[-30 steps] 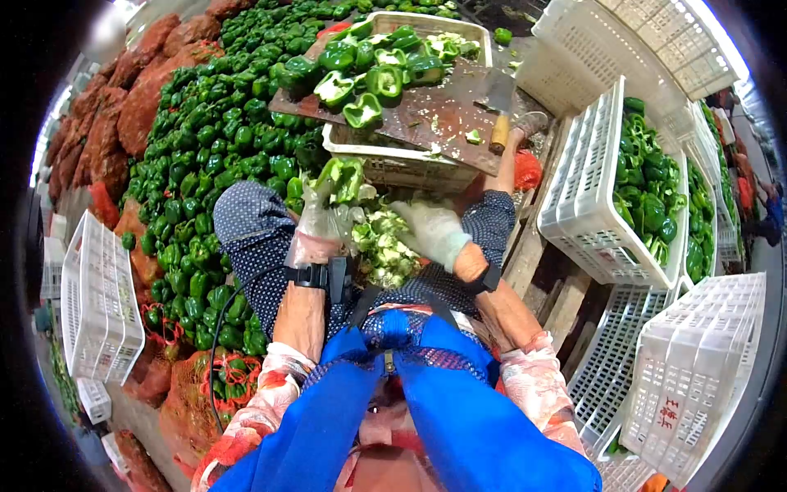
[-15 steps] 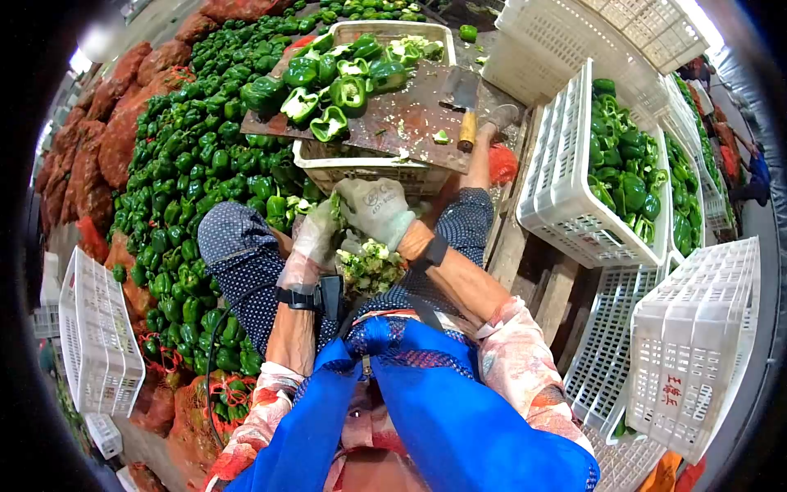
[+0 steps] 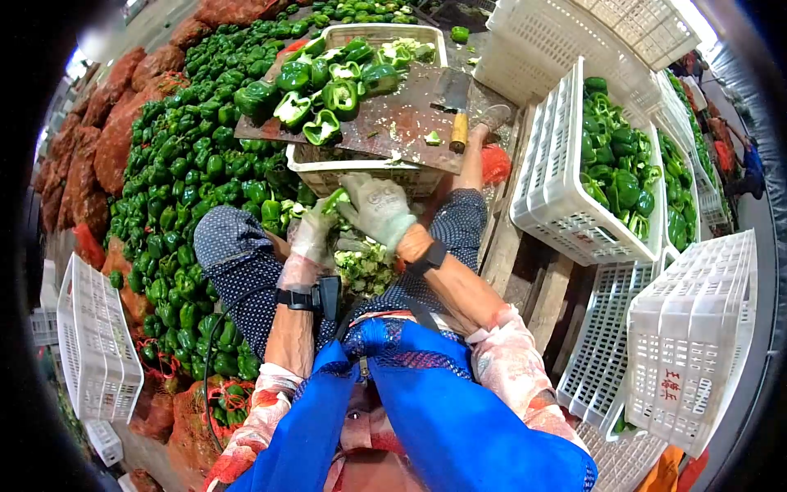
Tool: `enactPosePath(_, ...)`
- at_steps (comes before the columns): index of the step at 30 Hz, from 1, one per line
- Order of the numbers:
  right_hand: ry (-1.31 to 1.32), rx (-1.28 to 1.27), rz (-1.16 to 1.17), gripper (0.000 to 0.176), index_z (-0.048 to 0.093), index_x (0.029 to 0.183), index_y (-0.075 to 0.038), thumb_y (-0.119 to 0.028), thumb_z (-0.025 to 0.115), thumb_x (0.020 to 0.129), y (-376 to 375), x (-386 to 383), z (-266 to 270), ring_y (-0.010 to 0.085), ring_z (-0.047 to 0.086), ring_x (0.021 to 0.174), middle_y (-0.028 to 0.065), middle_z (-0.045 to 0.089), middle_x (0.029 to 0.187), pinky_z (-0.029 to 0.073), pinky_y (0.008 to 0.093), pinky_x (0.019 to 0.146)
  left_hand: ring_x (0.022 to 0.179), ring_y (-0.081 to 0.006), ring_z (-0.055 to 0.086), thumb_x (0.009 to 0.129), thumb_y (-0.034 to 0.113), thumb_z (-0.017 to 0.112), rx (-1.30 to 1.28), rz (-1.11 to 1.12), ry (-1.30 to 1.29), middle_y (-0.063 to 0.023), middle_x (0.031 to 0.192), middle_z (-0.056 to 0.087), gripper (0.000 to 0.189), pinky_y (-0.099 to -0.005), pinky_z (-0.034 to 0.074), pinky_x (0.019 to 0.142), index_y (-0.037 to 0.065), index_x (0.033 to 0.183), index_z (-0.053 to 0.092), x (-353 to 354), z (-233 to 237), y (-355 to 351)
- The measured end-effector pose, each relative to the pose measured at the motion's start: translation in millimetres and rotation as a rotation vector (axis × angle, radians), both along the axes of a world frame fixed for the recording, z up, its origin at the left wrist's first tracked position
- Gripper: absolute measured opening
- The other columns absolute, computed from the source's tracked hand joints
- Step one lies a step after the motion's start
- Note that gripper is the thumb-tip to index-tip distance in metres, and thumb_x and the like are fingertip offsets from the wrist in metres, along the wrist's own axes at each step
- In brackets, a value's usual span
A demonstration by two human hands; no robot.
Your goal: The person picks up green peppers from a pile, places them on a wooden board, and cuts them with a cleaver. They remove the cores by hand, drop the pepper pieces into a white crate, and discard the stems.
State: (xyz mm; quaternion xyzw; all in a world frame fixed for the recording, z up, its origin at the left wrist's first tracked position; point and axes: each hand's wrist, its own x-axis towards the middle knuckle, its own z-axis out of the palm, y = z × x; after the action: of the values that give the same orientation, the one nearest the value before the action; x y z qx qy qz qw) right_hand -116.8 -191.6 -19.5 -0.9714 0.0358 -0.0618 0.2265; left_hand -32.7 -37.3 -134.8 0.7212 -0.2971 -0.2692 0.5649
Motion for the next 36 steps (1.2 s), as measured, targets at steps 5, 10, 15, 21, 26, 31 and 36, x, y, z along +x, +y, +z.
enactPosePath(5,0.057,0.008,0.059,0.038,0.054,0.123,-0.002,-0.015,0.053,0.088,2.5,6.3,-20.3,0.0368,0.066,0.090,0.0218,0.064,0.109,0.055,0.0445,0.077,0.091,-0.0112,0.061,0.088,0.008,0.054,-0.014,0.148,0.233,-0.0035,0.113,0.063,0.041,-0.0229,0.051,0.074,0.004,0.129,0.053,-20.7,43.7,-0.9)
enactPosePath(10,0.170,-0.045,0.131,0.041,0.051,0.127,-0.004,-0.014,0.052,0.087,-3.1,-2.9,-11.3,0.0370,0.065,0.092,0.0212,0.063,0.109,0.055,0.0452,0.075,0.087,-0.0123,0.060,0.089,0.008,0.051,0.025,0.204,0.321,-0.0049,0.106,0.064,0.035,-0.0265,0.050,0.073,0.002,0.124,0.056,-31.6,89.0,-0.4)
enactPosePath(15,0.066,-0.095,0.111,0.036,0.053,0.122,-0.005,-0.020,0.055,0.089,-0.7,-3.6,-6.0,0.0369,0.066,0.084,0.0198,0.063,0.101,0.055,0.0441,0.072,0.093,-0.0181,0.061,0.088,0.008,0.053,-0.093,0.147,0.323,-0.0076,0.112,0.063,0.038,-0.0298,0.051,0.078,0.001,0.125,0.055,-22.4,41.6,2.8)
enactPosePath(21,-0.015,0.092,0.017,0.030,0.057,0.116,-0.004,-0.014,0.052,0.089,2.9,3.8,-29.6,0.0322,0.068,0.084,0.0206,0.065,0.105,0.055,0.0427,0.076,0.096,-0.0175,0.061,0.088,0.008,0.053,-0.028,0.226,0.428,-0.0089,0.114,0.063,0.039,-0.0298,0.051,0.083,0.000,0.126,0.055,-22.1,47.0,-2.7)
enactPosePath(26,-0.093,1.006,-0.130,0.027,0.062,0.104,-0.002,-0.004,0.048,0.082,-12.1,8.8,-27.7,0.0165,0.062,0.077,0.0085,0.067,0.089,0.052,0.0302,0.071,0.095,-0.0284,0.066,0.092,0.005,0.047,-0.113,0.188,0.484,-0.0152,0.116,0.061,0.040,-0.0401,0.063,0.065,0.001,0.132,0.048,-15.1,63.2,-3.0)
enactPosePath(31,0.107,0.771,0.048,0.043,0.057,0.119,-0.002,-0.028,0.062,0.085,-25.5,-4.1,-37.1,0.0305,0.061,0.103,0.0195,0.065,0.110,0.049,0.0392,0.088,0.099,-0.0256,0.064,0.091,0.009,0.053,-0.309,0.211,0.757,-0.0133,0.122,0.059,0.041,-0.0401,0.062,0.073,0.000,0.131,0.048,-25.4,82.8,-0.6)
enactPosePath(36,-0.212,0.498,-0.130,0.033,0.057,0.115,-0.002,-0.021,0.058,0.088,-28.3,-10.5,-2.3,0.0411,0.063,0.090,0.0243,0.065,0.098,0.051,0.0419,0.078,0.104,-0.0288,0.062,0.090,0.024,0.064,-0.347,0.099,0.765,-0.0112,0.127,0.054,0.061,-0.0447,0.061,0.076,0.004,0.141,0.038,-30.1,105.8,-3.6)
